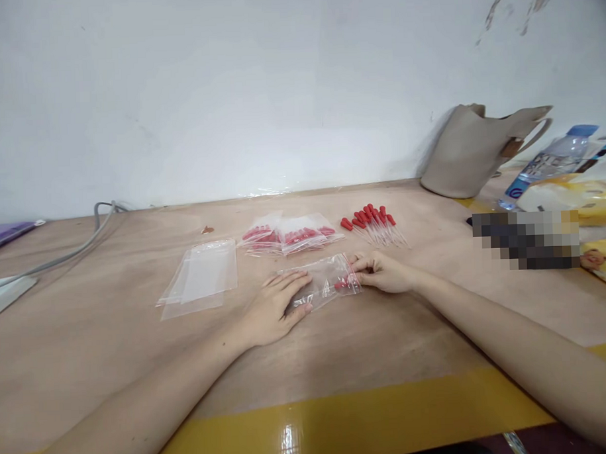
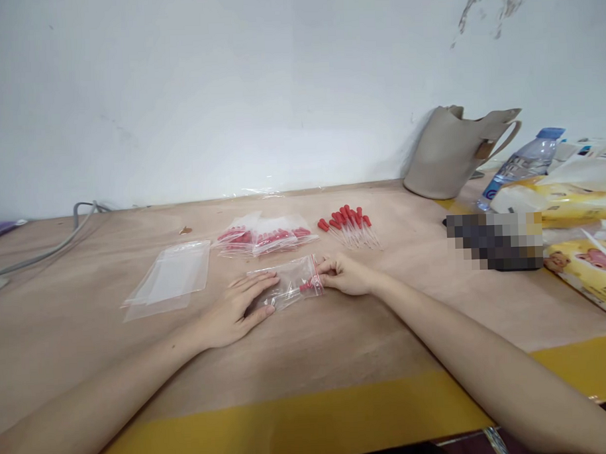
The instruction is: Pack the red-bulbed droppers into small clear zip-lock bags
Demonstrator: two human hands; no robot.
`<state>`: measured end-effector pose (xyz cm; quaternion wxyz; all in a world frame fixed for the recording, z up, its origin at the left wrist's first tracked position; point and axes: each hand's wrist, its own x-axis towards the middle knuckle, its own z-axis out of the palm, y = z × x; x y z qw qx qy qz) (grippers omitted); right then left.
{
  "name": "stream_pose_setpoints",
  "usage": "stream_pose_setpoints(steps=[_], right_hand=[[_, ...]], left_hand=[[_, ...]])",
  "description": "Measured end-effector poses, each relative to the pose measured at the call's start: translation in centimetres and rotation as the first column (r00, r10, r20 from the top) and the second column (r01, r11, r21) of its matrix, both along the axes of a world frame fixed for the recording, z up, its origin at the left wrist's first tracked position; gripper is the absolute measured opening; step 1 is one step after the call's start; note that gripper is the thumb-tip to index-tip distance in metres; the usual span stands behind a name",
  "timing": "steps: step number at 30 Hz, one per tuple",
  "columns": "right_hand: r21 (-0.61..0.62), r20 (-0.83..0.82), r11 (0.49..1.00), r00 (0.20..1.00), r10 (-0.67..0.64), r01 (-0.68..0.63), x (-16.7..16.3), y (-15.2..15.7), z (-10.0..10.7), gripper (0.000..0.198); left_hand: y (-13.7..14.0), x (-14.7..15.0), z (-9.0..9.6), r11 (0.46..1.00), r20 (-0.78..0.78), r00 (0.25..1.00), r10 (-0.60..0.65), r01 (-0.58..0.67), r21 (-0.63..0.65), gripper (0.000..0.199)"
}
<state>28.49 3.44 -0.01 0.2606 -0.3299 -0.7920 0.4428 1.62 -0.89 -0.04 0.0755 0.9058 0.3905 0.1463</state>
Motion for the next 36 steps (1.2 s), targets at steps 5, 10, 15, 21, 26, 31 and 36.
stream_pose_setpoints(steps=[5,10,15,21,26,31,36], right_hand=[[-0.340,0.017,0.920,0.979,-0.203,0.196,0.5,-0.5,0.3,0.044],[-0.429,-0.062,0.873,0.956,-0.287,0.234,-0.2,-1.4,0.8,0.035],[-0.400,-0.018,0.837,0.910,-0.414,0.373,-1.1,-2.0,0.7,0.032],[-0.403,0.006,0.833,0.911,-0.413,0.380,-1.0,-1.9,0.7,0.034],[-0.403,-0.023,0.846,0.920,-0.390,0.349,-0.9,-1.8,0.4,0.034],[-0.451,0.012,0.826,0.927,-0.374,0.339,-0.8,-1.5,0.3,0.034],[-0.017,0.150,0.799,0.791,-0.593,0.601,0.0,0.9,0.4,0.017]], left_hand=[[-0.1,0.0,0.0,1.000,0.013,1.000,-0.002,0.002,0.008,0.044],[0.0,0.0,-0.1,1.000,0.017,1.000,-0.006,0.006,0.003,0.044],[0.0,0.0,-0.1,1.000,0.034,0.999,-0.008,0.008,0.003,0.045],[0.0,-0.1,-0.1,1.000,0.070,0.997,-0.026,0.026,0.000,0.044],[-0.1,0.0,0.0,0.998,0.135,0.991,-0.007,0.015,-0.055,0.033],[-0.2,-0.1,-0.1,0.998,0.180,0.984,-0.008,0.021,-0.067,0.016],[-0.2,0.0,0.2,0.996,0.176,0.984,-0.043,0.056,-0.072,0.012]])
